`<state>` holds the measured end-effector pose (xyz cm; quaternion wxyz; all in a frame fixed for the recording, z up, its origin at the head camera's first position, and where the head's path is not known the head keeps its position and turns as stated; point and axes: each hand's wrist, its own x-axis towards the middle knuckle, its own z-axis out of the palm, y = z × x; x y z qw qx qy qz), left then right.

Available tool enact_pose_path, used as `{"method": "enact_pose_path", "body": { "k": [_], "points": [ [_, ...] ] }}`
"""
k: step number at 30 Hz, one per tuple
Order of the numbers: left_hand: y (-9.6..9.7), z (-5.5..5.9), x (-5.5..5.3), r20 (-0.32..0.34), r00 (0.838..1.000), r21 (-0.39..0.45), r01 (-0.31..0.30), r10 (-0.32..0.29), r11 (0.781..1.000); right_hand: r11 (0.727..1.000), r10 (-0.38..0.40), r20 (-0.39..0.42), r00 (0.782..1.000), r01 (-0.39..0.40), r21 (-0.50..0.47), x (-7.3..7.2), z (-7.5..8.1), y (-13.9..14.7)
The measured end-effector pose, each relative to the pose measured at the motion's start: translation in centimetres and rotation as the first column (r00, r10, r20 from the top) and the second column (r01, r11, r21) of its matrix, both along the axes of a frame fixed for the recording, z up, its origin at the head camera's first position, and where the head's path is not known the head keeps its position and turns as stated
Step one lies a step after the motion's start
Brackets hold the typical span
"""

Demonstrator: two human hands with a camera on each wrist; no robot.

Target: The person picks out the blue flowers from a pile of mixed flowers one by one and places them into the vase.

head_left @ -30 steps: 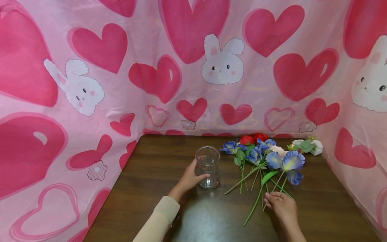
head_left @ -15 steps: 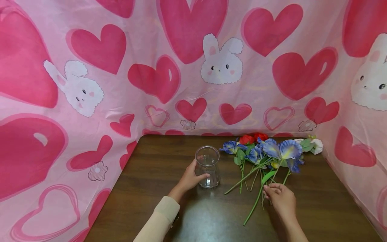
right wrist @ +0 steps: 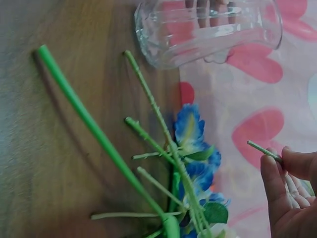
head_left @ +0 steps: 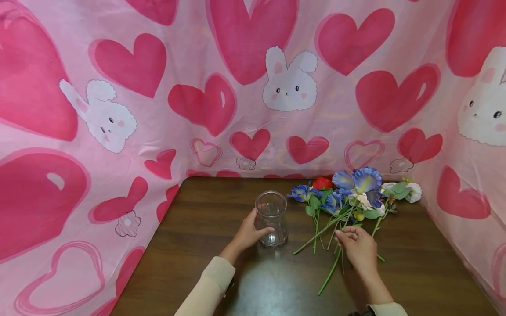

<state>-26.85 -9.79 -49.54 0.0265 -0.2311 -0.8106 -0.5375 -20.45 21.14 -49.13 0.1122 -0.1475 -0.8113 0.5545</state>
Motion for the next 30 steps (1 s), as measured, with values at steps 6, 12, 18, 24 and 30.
{"method": "enact_pose_path", "body": {
  "k": [6, 12, 18, 24, 30],
  "points": [
    [0.0, -0.4, -0.3, 0.003, 1.000, 0.009, 0.012, -0.012, 1.000, 0.999, 0.002, -0.107, 0.994, 0.004, 0.054, -0.5, 0.7, -1.0],
    [-0.1, -3.2, -1.8, 0.005, 1.000, 0.000, -0.021, 0.021, 1.000, 0.996, 0.011, -0.186, 0.982, 0.006, 0.089, -0.7, 1.4, -1.6],
    [-0.3, -3.7, -2.2, 0.010, 0.999, -0.015, -0.031, 0.031, 0.999, 0.990, 0.032, -0.244, 0.969, 0.003, 0.142, -1.0, 1.9, -1.9],
    [-0.4, -3.7, -2.1, 0.021, 0.999, -0.036, -0.024, 0.025, 0.999, 0.990, 0.076, -0.259, 0.963, -0.041, 0.138, -1.4, 2.4, -2.3],
    [-0.5, -3.5, -2.0, 0.052, 0.998, -0.035, -0.031, 0.033, 0.999, 0.983, 0.117, -0.306, 0.945, -0.066, 0.173, -1.8, 3.0, -3.0]
  ]
}}
